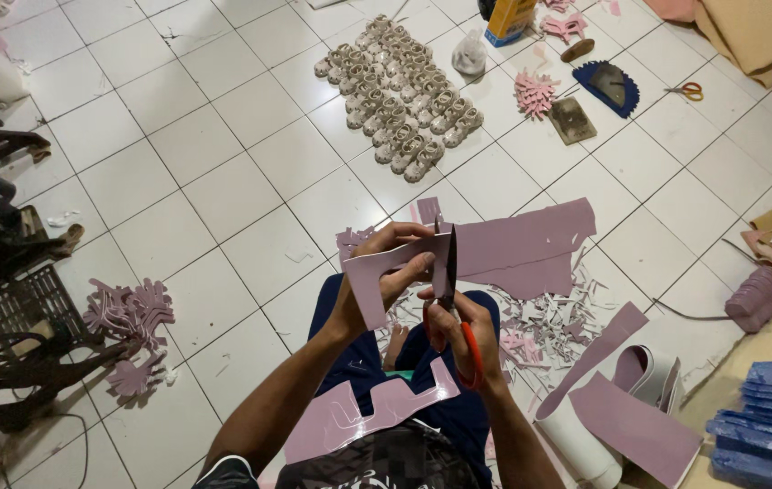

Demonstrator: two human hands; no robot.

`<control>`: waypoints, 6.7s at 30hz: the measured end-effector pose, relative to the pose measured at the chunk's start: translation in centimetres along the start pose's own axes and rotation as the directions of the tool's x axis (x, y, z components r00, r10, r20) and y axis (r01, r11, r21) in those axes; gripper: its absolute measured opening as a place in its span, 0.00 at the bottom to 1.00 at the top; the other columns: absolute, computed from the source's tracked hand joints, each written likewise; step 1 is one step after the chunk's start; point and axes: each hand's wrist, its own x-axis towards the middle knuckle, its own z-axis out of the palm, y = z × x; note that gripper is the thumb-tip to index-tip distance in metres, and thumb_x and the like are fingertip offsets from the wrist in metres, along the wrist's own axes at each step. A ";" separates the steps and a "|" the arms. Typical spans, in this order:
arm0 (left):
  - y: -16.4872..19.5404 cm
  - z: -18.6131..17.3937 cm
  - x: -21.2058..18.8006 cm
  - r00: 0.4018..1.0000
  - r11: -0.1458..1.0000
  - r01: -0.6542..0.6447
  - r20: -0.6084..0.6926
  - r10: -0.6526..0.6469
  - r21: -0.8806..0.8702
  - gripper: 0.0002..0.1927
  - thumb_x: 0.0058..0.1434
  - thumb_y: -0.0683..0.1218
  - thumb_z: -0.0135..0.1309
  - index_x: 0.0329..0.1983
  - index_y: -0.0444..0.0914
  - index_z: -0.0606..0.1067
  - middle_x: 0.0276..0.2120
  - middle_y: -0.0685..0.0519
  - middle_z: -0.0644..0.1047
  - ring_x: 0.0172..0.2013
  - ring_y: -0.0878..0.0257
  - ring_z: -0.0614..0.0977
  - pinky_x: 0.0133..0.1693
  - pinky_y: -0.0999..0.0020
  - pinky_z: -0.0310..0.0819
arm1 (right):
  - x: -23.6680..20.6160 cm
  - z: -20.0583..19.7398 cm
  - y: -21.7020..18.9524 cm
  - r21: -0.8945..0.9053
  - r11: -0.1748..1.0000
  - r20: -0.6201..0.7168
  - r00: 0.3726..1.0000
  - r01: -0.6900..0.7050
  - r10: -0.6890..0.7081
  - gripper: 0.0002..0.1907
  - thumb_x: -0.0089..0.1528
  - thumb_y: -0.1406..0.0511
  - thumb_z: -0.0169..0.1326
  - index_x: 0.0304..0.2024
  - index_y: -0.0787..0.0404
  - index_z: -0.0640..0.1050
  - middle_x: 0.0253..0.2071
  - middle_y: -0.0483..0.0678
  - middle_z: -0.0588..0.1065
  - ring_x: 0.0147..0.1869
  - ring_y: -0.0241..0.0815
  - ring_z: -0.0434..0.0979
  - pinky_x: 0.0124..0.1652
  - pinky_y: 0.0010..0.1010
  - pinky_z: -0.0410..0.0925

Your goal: The person sits on the workshop floor cutting mauve-pink foam sheets into small flower-shaped pieces with red-handled scissors, trimming pieces one at a time and setting cut pieces and scraps on the floor around them.

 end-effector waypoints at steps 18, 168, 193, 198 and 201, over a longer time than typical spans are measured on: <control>0.9 -1.1 0.2 1.000 0.999 -0.001 0.018 0.000 0.052 0.12 0.66 0.37 0.55 0.53 0.30 0.74 0.44 0.42 0.83 0.45 0.56 0.88 0.48 0.66 0.87 | 0.3 -0.3 -1.3 0.032 0.997 0.104 0.992 -0.073 0.070 0.30 0.66 0.54 0.47 0.62 0.71 0.73 0.26 0.44 0.68 0.30 0.33 0.69 0.33 0.26 0.65; -1.6 0.5 -1.0 0.988 0.999 0.033 -0.150 -0.027 0.037 0.23 0.62 0.41 0.63 0.57 0.33 0.67 0.51 0.41 0.78 0.51 0.53 0.85 0.52 0.63 0.87 | -1.4 0.7 0.9 0.270 0.955 -0.052 0.988 -0.126 0.145 0.17 0.68 0.60 0.55 0.34 0.70 0.76 0.16 0.41 0.65 0.15 0.28 0.60 0.15 0.19 0.55; -1.5 1.7 -1.3 0.991 0.999 -0.036 -0.128 0.031 -0.040 0.12 0.66 0.37 0.58 0.52 0.30 0.75 0.46 0.40 0.83 0.47 0.55 0.87 0.48 0.65 0.89 | -0.4 1.0 0.6 0.162 0.973 -0.143 0.972 -0.161 0.185 0.14 0.68 0.64 0.52 0.45 0.71 0.79 0.26 0.41 0.71 0.25 0.29 0.67 0.26 0.21 0.61; -1.5 2.0 -1.4 0.994 0.995 0.069 -0.077 -0.075 -0.076 0.13 0.63 0.38 0.58 0.51 0.31 0.75 0.44 0.42 0.83 0.45 0.55 0.88 0.46 0.64 0.89 | 0.2 0.2 0.6 0.234 0.958 -0.128 0.971 -0.167 0.201 0.13 0.68 0.64 0.53 0.34 0.68 0.71 0.23 0.42 0.68 0.23 0.30 0.65 0.23 0.23 0.59; -1.4 2.1 -1.7 0.999 0.999 -0.005 -0.043 0.003 -0.036 0.14 0.64 0.38 0.59 0.52 0.31 0.75 0.46 0.41 0.83 0.48 0.54 0.87 0.51 0.64 0.86 | 0.4 -0.3 0.5 0.192 0.980 -0.117 0.991 -0.048 0.072 0.10 0.68 0.65 0.50 0.33 0.65 0.71 0.26 0.41 0.68 0.27 0.30 0.66 0.28 0.23 0.62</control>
